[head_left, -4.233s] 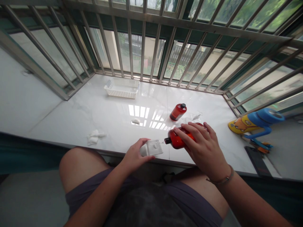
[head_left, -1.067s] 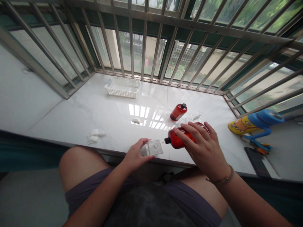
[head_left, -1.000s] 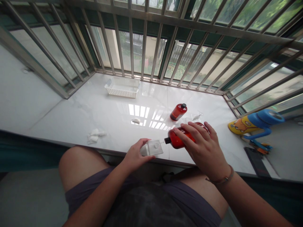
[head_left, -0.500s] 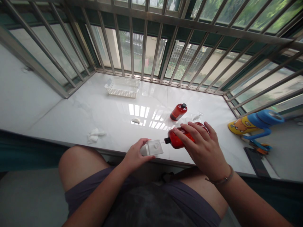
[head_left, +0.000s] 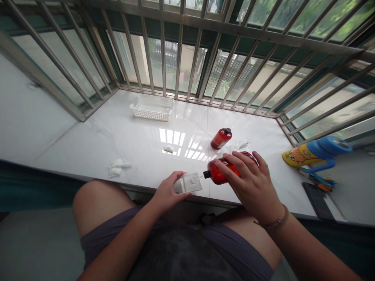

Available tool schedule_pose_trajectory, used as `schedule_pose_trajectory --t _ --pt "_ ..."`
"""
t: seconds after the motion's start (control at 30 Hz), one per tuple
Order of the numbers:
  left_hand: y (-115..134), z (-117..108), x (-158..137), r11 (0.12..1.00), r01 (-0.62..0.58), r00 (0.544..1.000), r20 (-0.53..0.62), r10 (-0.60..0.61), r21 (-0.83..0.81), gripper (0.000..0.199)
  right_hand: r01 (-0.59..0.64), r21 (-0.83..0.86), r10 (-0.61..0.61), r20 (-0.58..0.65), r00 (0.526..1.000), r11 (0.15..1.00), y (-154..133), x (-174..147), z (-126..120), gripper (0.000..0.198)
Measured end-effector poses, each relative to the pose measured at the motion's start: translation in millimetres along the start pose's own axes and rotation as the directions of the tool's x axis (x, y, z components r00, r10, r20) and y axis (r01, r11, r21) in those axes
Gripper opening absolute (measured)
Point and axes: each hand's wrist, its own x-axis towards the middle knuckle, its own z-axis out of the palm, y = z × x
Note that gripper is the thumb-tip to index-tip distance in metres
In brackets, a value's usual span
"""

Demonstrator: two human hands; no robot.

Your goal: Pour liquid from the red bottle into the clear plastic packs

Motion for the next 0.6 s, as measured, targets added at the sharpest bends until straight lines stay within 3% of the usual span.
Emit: schedule_pose_trajectory --t 0.6 --pt "2.2 0.5 -0.3 1.0 0.006 1.0 0.0 -0.006 -0.002 0.069 0.017 -0.016 -0.017 0.003 1.0 1.0 -2.6 -0.2 0.5 0.054"
